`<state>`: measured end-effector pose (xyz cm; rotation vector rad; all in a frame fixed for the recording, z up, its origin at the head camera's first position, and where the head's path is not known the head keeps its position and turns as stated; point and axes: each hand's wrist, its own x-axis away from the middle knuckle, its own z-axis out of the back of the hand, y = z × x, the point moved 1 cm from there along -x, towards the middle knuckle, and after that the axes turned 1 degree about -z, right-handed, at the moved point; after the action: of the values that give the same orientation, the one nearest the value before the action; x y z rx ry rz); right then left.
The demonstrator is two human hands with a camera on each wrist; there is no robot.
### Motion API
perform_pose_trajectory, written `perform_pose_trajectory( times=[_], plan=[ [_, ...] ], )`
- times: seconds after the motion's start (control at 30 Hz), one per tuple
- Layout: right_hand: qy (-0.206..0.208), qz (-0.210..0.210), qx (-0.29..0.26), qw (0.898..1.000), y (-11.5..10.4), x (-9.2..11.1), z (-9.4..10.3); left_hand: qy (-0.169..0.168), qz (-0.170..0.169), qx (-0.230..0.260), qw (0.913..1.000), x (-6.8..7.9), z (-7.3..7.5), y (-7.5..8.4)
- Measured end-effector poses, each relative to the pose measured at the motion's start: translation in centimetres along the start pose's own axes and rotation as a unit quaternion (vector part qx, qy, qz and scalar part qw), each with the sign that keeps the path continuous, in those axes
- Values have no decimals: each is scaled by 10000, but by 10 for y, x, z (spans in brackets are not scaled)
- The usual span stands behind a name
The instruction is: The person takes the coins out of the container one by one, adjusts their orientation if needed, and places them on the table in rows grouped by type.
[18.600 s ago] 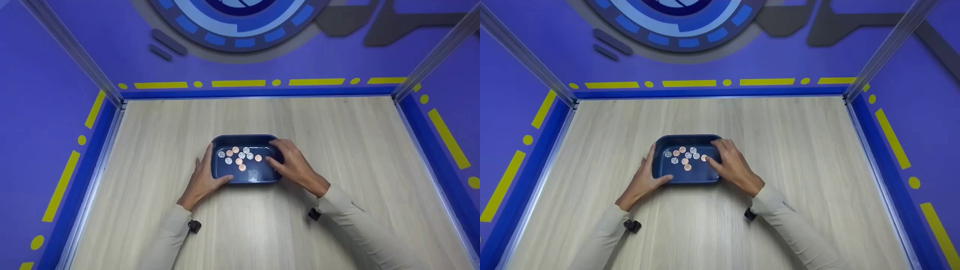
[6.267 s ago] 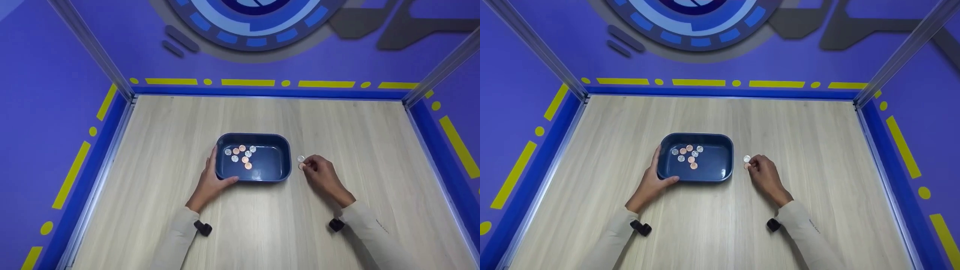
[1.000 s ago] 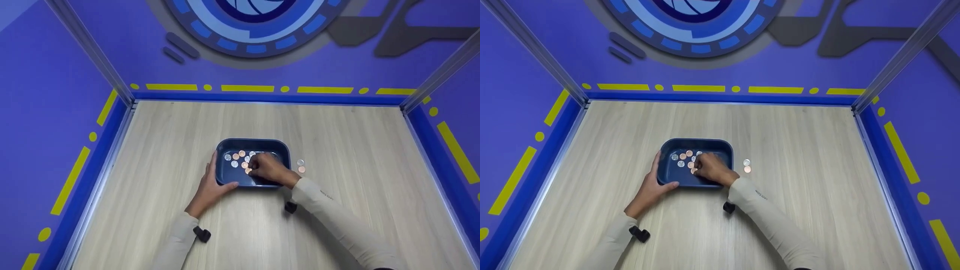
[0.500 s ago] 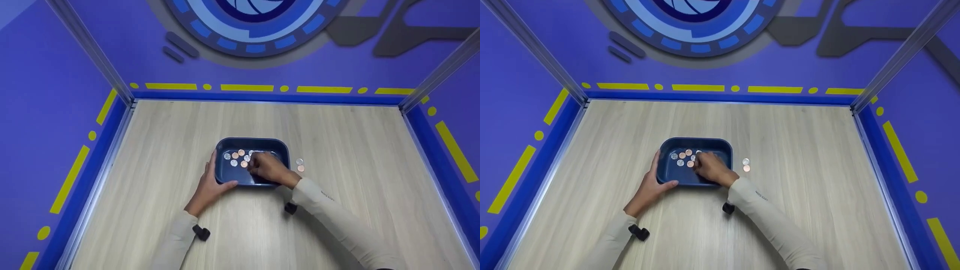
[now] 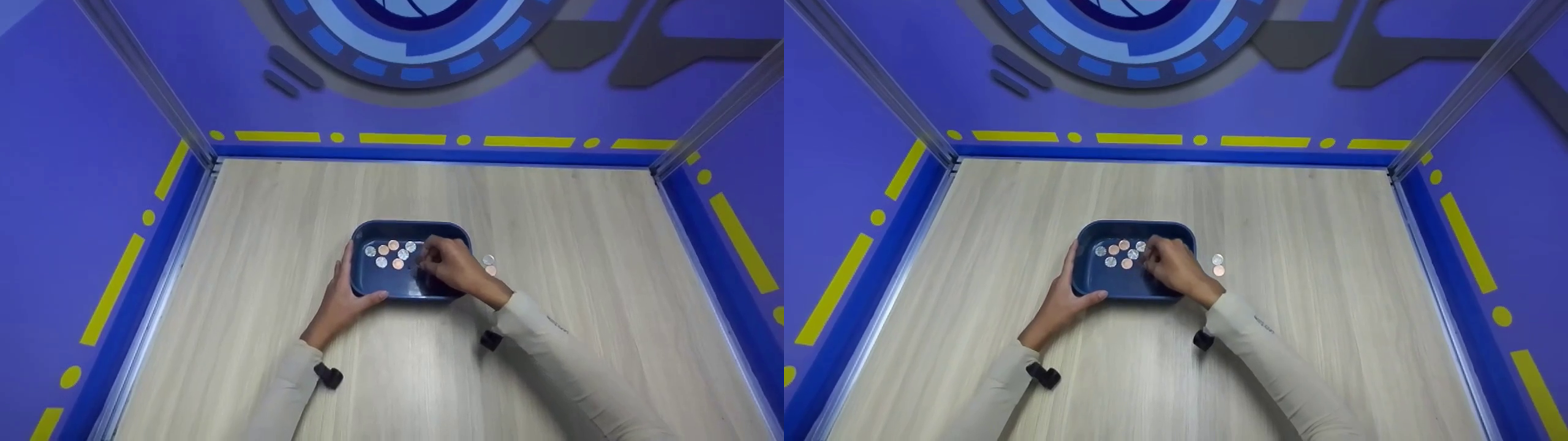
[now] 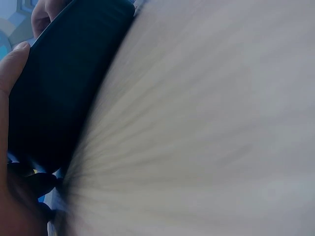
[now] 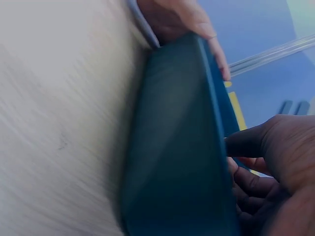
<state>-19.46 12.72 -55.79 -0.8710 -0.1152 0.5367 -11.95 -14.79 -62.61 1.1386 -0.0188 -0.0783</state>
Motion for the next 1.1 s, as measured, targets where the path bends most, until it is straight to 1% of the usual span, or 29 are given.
perform_pose_trajectory(
  times=[0.3, 0.57, 0.9, 1.1],
  plan=[
    [500, -286, -423, 9974, 5, 16, 24, -17, 132, -132, 9998, 0, 0, 0],
    [872, -520, -678, 9925, 14, 26, 40, 14, 110, -175, 9998, 0, 1, -1],
    [1317, -929, -923, 9826, 30, 37, 51, 7, 136, -195, 9997, 0, 0, 2],
    [1329, -1156, -998, 9793, 36, 46, 55, -10, 107, -128, 9999, 0, 0, 2]
  ],
)
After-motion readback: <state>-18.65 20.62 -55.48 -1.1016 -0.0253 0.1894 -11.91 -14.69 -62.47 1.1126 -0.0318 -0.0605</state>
